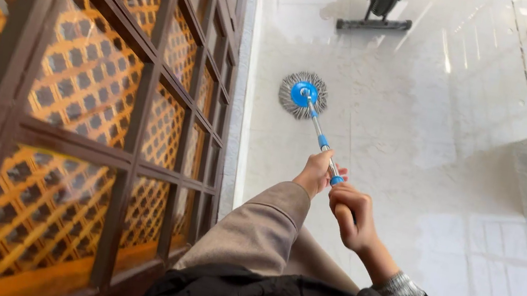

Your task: Mopping the tiled floor of a balcony area.

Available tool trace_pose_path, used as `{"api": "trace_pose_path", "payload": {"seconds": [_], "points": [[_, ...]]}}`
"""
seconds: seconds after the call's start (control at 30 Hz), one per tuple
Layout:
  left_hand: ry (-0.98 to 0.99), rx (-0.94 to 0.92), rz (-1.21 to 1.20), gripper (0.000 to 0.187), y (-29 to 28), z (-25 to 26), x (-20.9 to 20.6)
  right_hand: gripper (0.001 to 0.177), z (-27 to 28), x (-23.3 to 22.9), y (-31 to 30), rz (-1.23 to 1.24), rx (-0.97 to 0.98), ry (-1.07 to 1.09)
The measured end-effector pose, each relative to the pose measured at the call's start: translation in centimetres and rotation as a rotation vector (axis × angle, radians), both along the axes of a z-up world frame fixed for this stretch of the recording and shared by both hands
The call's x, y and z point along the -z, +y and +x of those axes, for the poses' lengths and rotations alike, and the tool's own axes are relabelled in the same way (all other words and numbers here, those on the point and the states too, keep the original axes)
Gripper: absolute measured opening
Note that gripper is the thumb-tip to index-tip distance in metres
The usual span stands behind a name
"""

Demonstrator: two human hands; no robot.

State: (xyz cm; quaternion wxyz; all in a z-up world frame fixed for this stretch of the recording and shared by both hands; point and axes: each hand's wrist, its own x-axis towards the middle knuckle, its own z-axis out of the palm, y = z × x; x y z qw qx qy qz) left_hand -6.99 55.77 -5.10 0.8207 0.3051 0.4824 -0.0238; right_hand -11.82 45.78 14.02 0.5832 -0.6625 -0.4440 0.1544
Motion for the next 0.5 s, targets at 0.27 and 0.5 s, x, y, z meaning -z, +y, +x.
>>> {"api": "trace_pose_path", "payload": {"seconds": [0.27, 0.5], "points": [[-0.034, -0.08, -0.144, 0.045, -12.0, 0.4, 9.0, 0.023, -3.4, -6.5, -10.9, -0.047, 0.017, 0.077], [-0.004, -0.104, -0.111, 0.043, -14.5, 5.7, 10.8, 0.02, 0.4, -4.1, -12.8, 0.062, 0.016, 0.072]]}}
